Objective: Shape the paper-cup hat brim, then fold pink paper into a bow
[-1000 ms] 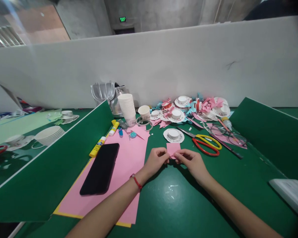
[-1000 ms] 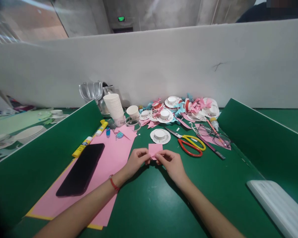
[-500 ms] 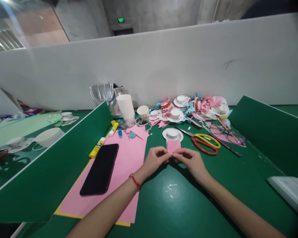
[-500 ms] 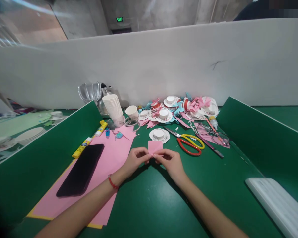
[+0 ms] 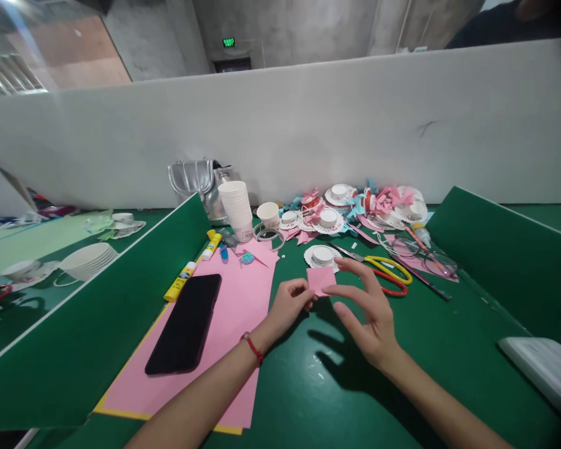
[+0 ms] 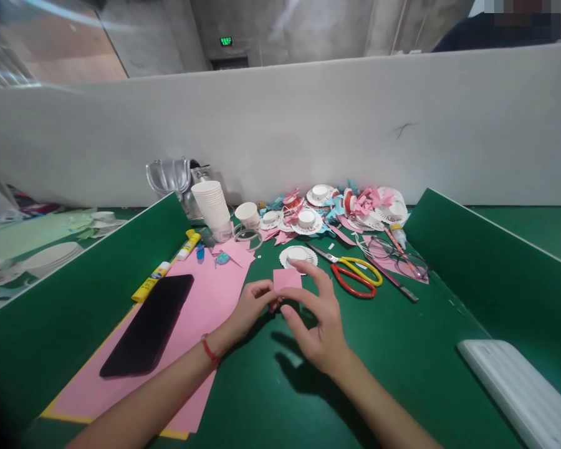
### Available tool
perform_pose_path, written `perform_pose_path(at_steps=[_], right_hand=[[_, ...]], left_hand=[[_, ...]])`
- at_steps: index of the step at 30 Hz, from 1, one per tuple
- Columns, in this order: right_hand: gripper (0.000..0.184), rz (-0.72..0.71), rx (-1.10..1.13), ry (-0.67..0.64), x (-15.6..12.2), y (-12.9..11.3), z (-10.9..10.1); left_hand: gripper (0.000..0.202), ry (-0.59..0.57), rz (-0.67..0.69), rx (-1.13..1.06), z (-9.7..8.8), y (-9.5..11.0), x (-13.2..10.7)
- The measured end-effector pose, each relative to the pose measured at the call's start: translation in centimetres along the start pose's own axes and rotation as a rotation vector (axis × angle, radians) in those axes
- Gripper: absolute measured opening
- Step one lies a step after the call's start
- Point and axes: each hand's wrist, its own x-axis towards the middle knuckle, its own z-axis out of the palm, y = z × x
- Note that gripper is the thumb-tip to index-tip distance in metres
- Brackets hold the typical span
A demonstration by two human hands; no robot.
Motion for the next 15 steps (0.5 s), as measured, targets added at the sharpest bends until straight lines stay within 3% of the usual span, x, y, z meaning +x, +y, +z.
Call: perform_pose_path(at_steps=[2, 4, 9, 15], right_hand=[[0.019, 0.017, -0.078, 0.055, 0.3, 0.3, 0.0], [0.022, 0.113, -0.073, -0.028, 0.3, 1.2, 0.1], [0.017, 0.496, 0.318, -0.250, 0.1, 3.1, 0.7], [0.018, 0.614, 0.414, -0.150, 0.0, 2.8, 0.7]], left_hand=[[0.020, 0.005, -0.005, -0.018, -0.1, -0.1, 0.1], [0.019, 0.004, -0.011, -0.028, -0.1, -0.2, 0.1], [0.018, -0.026, -0.017, -0.032, -0.3, -0.6, 0.2], [0.018, -0.042, -0.032, -0.051, -0.3, -0.9, 0.3]])
